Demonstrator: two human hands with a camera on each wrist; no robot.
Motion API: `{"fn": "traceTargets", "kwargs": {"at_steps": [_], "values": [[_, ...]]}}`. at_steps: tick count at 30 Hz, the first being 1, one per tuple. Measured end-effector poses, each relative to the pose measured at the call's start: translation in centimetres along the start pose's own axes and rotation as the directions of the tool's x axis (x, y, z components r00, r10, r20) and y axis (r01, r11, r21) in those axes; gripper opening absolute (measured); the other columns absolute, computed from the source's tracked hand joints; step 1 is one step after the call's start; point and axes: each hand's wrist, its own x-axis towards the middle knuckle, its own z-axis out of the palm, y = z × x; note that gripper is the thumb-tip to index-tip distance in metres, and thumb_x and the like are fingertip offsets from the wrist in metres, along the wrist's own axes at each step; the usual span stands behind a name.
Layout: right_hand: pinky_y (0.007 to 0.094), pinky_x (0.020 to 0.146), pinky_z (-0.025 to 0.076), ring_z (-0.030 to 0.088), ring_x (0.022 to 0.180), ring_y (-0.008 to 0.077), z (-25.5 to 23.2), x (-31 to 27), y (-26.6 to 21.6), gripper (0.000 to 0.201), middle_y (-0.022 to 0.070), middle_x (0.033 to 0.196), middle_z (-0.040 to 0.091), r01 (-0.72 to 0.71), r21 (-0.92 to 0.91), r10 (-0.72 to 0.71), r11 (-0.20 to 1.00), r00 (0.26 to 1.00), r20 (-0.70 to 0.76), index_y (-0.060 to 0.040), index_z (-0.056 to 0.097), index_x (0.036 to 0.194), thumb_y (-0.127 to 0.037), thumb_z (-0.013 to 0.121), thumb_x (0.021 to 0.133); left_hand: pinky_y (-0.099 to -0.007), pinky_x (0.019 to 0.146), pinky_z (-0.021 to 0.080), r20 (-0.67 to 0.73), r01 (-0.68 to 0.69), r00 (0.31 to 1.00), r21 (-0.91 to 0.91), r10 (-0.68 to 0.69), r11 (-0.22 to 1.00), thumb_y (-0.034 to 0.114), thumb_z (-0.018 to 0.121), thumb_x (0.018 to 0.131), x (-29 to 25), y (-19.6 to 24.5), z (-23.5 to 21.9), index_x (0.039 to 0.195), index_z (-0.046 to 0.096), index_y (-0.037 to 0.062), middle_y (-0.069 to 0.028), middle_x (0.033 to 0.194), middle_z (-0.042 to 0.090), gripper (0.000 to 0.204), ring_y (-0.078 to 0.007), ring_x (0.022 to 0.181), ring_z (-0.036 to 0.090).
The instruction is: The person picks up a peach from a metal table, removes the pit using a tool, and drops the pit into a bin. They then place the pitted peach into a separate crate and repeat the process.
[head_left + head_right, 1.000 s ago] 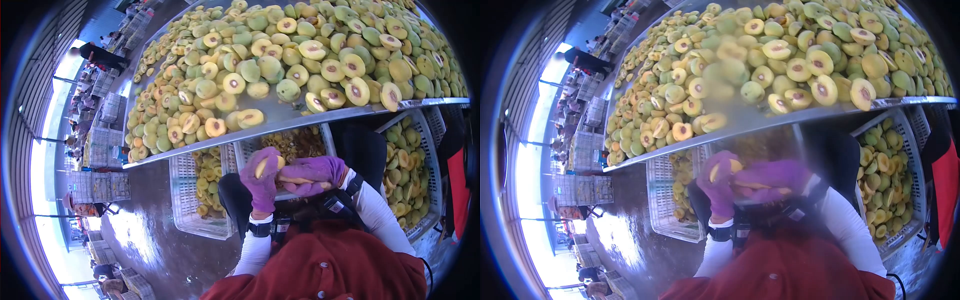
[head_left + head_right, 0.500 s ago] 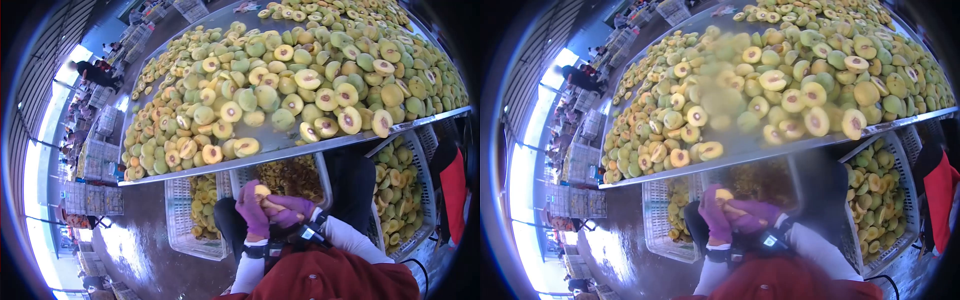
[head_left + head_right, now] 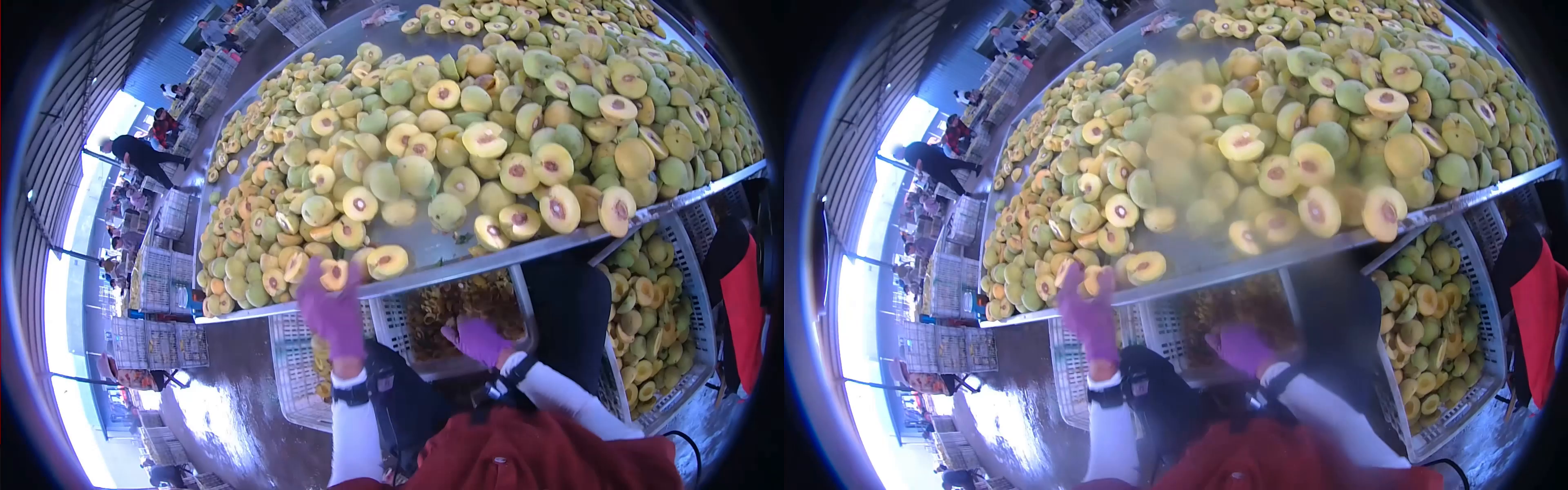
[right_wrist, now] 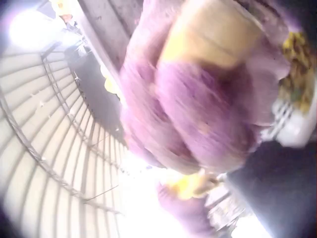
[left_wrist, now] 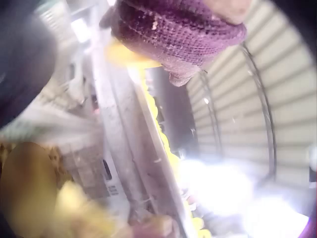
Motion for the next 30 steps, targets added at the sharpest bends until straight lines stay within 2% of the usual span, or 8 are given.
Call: {"fn": "traceTargets", "kwargs": {"at_steps": [4,9,12,13,15,17,18,30], "values": [[0.0459,0.06,0.048,0.061,0.069,0.0389,-1.6,-0.7,-0.6,0.028,0.019,0.072,0.061,-0.079,0.322,0.074,0.944,0.997,0.026,-0.0029,0.054,0.08,-0.029,0.056,0.089,-0.0429,0.085,0.047,0.675,-0.004,0.716,0.258,-0.177,0.966,0.045,0.078,0.064,4.5,6.3,7.8,0.136,0.031,-0.0035,-0.0195,0.101,0.063,0.099,-0.0348,0.096,0.059],[0.044,0.07,0.048,0.062,0.08,0.0338,-0.9,-1.8,0.6,0.023,0.0167,0.083,0.062,-0.138,0.449,0.103,0.883,0.99,0.101,-0.004,0.058,0.092,-0.026,0.053,0.09,-0.0416,0.086,0.048,0.433,0.004,0.899,0.128,-0.059,0.992,0.035,0.076,0.069,4.7,5.7,12.7,0.139,0.024,-0.0029,-0.023,0.12,0.053,0.095,-0.0367,0.102,0.057],[0.0438,0.069,0.048,0.062,0.077,0.0348,-2.4,-1.5,-0.9,0.025,0.0172,0.083,0.062,-0.134,0.51,0.127,0.85,0.991,0.047,-0.0034,0.056,0.095,-0.028,0.052,0.091,-0.0385,0.079,0.052,0.889,0.79,0.411,-0.237,-0.202,0.565,0.017,0.067,0.076,7.6,6.9,6.2,0.136,0.035,-0.0007,-0.0147,0.121,0.051,0.071,-0.0275,0.102,0.055],[0.0438,0.069,0.048,0.062,0.077,0.0348,-4.0,-1.2,-1.5,0.025,0.0172,0.083,0.062,-0.128,0.52,0.121,0.844,0.991,0.048,-0.0034,0.056,0.095,-0.028,0.052,0.091,-0.0385,0.079,0.052,0.886,0.787,0.412,-0.23,-0.211,0.572,0.017,0.067,0.076,6.8,6.3,5.3,0.136,0.035,-0.0007,-0.0147,0.121,0.051,0.071,-0.0275,0.102,0.055],[0.0379,0.062,0.046,0.061,0.07,0.0347,-8.3,-1.0,-3.3,0.021,0.016,0.074,0.059,-0.11,0.629,0.155,0.77,0.988,-0.017,-0.0029,0.053,0.09,-0.023,0.058,0.09,-0.0404,0.073,0.053,0.814,0.813,0.577,-0.564,0.068,-0.146,0.017,0.064,0.078,4.8,4.8,3.0,0.133,0.038,-0.0005,-0.0143,0.113,0.055,0.063,-0.0279,0.098,0.058],[0.0371,0.061,0.045,0.059,0.069,0.0348,-11.6,-0.5,-4.9,0.022,0.0176,0.075,0.057,-0.104,0.745,0.133,0.659,0.991,0.021,-0.0026,0.052,0.089,-0.024,0.057,0.091,-0.0388,0.069,0.053,0.797,0.775,0.603,-0.596,-0.034,-0.211,0.023,0.061,0.083,2.5,5.7,0.6,0.13,0.04,0.0005,-0.0147,0.108,0.056,0.056,-0.0292,0.093,0.06],[0.0377,0.057,0.044,0.059,0.067,0.036,-11.6,-0.3,-5.4,0.023,0.0185,0.071,0.056,-0.061,0.778,0.125,0.625,0.992,-0.022,-0.0031,0.051,0.09,-0.025,0.057,0.091,-0.0383,0.069,0.053,0.623,0.608,0.781,-0.74,-0.049,0.286,0.028,0.056,0.087,0.9,5.7,-0.1,0.129,0.041,0.0009,-0.015,0.109,0.056,0.052,-0.03,0.092,0.06],[0.0406,0.048,0.046,0.059,0.054,0.0336,-12.7,-1.3,-10.3,0.03,0.017,0.066,0.059,-0.007,0.349,0.12,0.937,0.945,-0.303,-0.0018,0.05,0.1,-0.029,0.056,0.091,-0.0386,0.077,0.053,0.799,0.736,0.546,-0.601,-0.25,-0.312,0.05,0.036,0.095,-6.9,7.7,-3.3,0.119,0.05,0.0034,-0.0142,0.108,0.058,0.054,-0.0298,0.092,0.061]]}}
